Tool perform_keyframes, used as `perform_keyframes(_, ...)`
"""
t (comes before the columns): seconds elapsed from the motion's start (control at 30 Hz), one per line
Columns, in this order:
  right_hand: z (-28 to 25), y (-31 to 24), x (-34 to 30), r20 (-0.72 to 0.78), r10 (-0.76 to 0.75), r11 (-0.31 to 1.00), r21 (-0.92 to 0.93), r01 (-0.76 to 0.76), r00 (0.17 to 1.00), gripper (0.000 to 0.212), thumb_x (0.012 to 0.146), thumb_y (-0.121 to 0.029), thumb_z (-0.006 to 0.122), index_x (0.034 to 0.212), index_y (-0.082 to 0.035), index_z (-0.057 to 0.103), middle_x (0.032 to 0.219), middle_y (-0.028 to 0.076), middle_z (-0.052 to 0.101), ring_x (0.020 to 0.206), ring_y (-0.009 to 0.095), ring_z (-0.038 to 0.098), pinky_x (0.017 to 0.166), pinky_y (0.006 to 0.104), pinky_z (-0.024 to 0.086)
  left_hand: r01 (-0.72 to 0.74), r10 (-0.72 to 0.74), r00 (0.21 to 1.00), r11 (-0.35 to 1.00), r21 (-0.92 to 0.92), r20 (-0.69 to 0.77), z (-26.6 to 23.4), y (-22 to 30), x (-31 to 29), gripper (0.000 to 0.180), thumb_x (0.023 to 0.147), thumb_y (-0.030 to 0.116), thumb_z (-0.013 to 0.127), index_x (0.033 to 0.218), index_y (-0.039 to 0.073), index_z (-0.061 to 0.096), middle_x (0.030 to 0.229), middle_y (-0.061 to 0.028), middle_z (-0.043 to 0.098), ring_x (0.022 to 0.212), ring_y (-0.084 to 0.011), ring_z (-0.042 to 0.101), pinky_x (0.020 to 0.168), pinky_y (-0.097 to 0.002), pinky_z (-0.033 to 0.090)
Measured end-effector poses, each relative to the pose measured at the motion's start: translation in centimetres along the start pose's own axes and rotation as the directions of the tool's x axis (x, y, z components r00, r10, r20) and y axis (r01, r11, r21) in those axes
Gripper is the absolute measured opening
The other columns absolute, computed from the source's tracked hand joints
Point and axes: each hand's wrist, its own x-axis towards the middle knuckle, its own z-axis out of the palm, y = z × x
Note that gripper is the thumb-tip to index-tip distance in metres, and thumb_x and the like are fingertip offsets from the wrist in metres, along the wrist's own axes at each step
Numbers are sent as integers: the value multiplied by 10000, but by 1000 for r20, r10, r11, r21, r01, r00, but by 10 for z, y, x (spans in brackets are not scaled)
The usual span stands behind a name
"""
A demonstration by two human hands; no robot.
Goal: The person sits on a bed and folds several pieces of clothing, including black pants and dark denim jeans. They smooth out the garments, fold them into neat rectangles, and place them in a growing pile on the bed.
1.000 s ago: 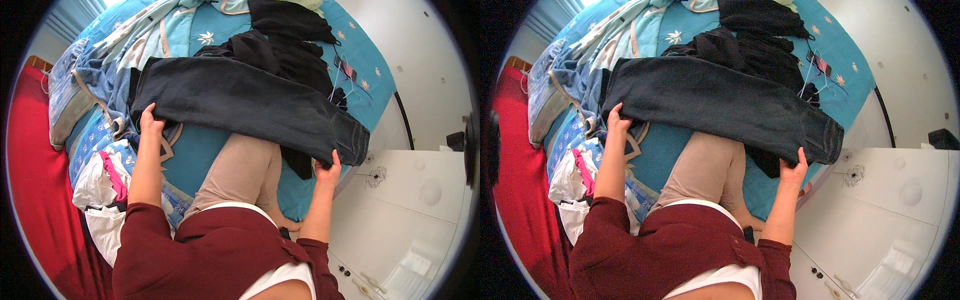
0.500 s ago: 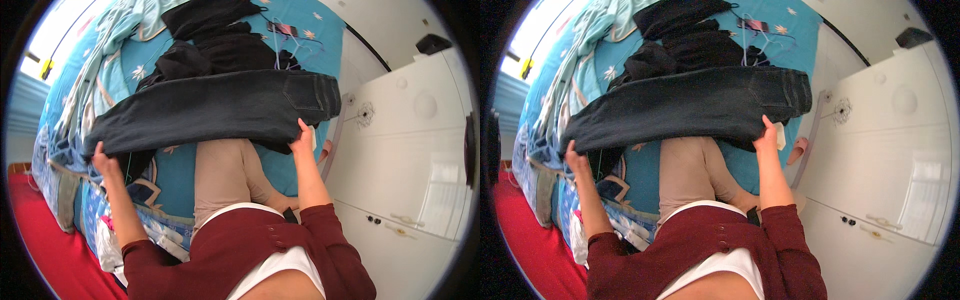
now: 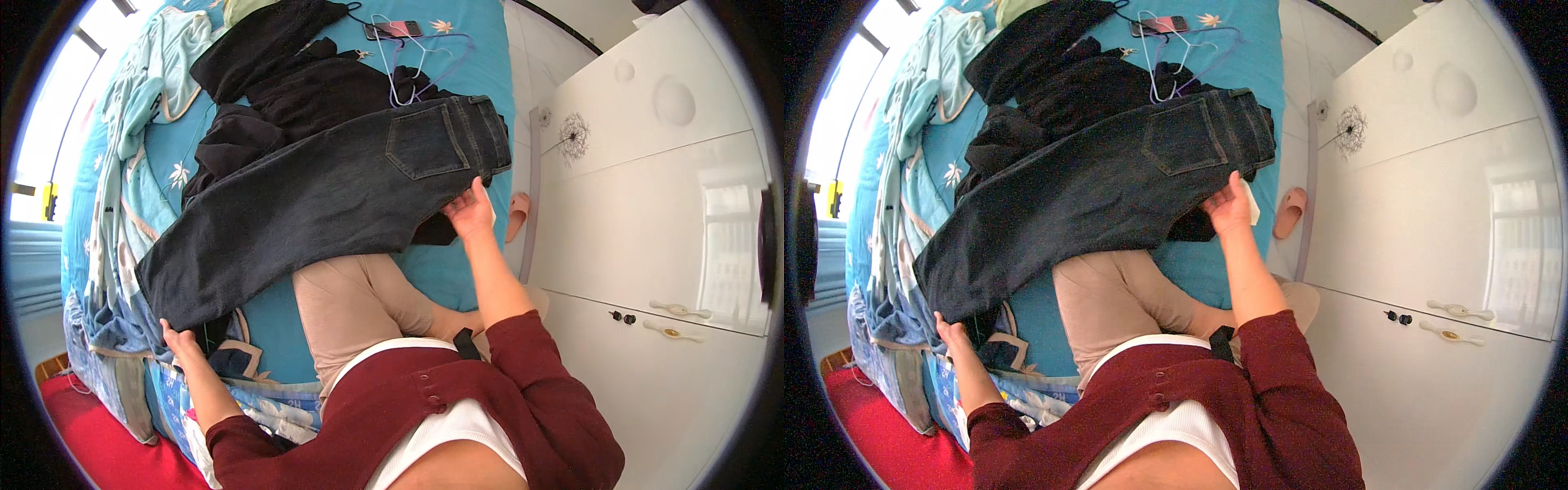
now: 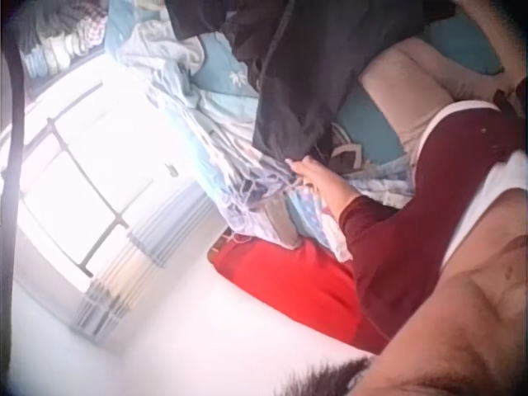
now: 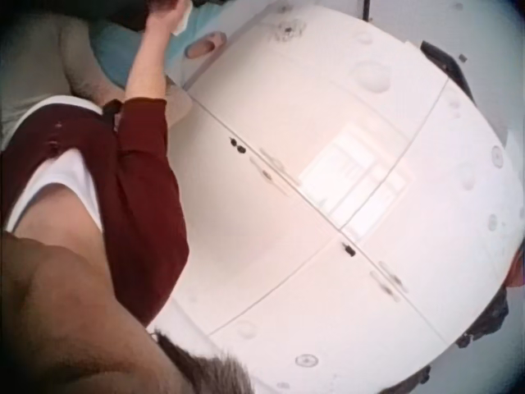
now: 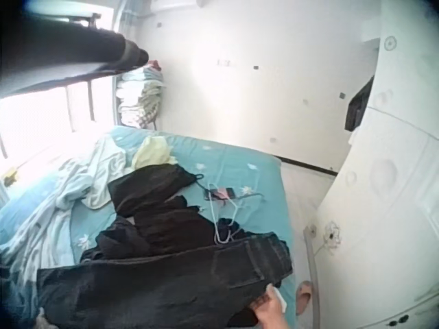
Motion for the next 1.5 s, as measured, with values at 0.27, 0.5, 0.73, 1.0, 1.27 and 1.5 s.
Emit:
perform_keyframes(0.27, 23, -82, 53, 65, -304, 942, -132, 310, 950, 439, 792, -173, 682, 1180, -86, 495, 1096, 60, 562, 925, 241, 548, 670, 388, 424, -81, 80, 986, 997, 2, 146, -6, 32, 23, 470, 836, 242, 538, 1216, -30, 498, 1253, -146, 521, 1105, -337, 510, 1009, -462, 355)
perform_keyframes(0.5, 35, -146, 41, 85, -599, 784, -142, 605, 796, 424, 809, -27, 604, 1213, -34, 474, 1177, 137, 544, 1024, 314, 551, 862, 476, 480, -109, 96, 943, 994, 22, 319, -3, 21, -13, 353, 901, 177, 462, 1177, -32, 529, 1193, -130, 568, 1063, -293, 548, 971, -432, 402)
perform_keyframes(0.73, -28, -106, 59, -243, -525, 692, -679, 243, 816, 348, 875, -184, 568, 1191, -53, 504, 1177, 117, 554, 1061, 301, 524, 899, 430, 414, -236, 243, 970, 956, -177, 19, -21, -12, -11, 398, 803, 98, 667, 1173, 40, 530, 1146, -114, 584, 997, -303, 574, 903, -480, 460)
perform_keyframes(1.0, 127, 31, -23, 952, -43, -434, -292, 852, 304, 439, 783, -120, 620, 1215, -123, 545, 1285, 123, 497, 1170, 297, 456, 989, 384, 344, -195, 239, 964, 935, -297, 120, -12, 8, -30, 421, 840, 292, 637, 1143, 19, 533, 1143, -139, 580, 1032, -314, 556, 933, -447, 428)
perform_keyframes(1.27, 213, 136, -4, 960, 165, -569, -94, 817, 226, 270, 749, -275, 657, 1002, -188, 623, 1015, -19, 602, 993, 231, 472, 895, 400, 349, -153, 176, 981, 960, -235, 77, -22, 6, -21, 390, 866, 216, 606, 1143, -46, 524, 1143, -173, 574, 1001, -330, 572, 891, -479, 464)
perform_keyframes(1.5, 234, 154, 15, 897, 17, -542, -363, 758, 442, 114, 749, -252, 658, 763, -140, 641, 814, -20, 626, 888, 223, 514, 824, 396, 365, -246, 272, 957, 944, -221, 96, -61, -1, 25, 297, 860, 130, 611, 1096, -40, 553, 1069, -155, 607, 928, -284, 599, 848, -421, 500)
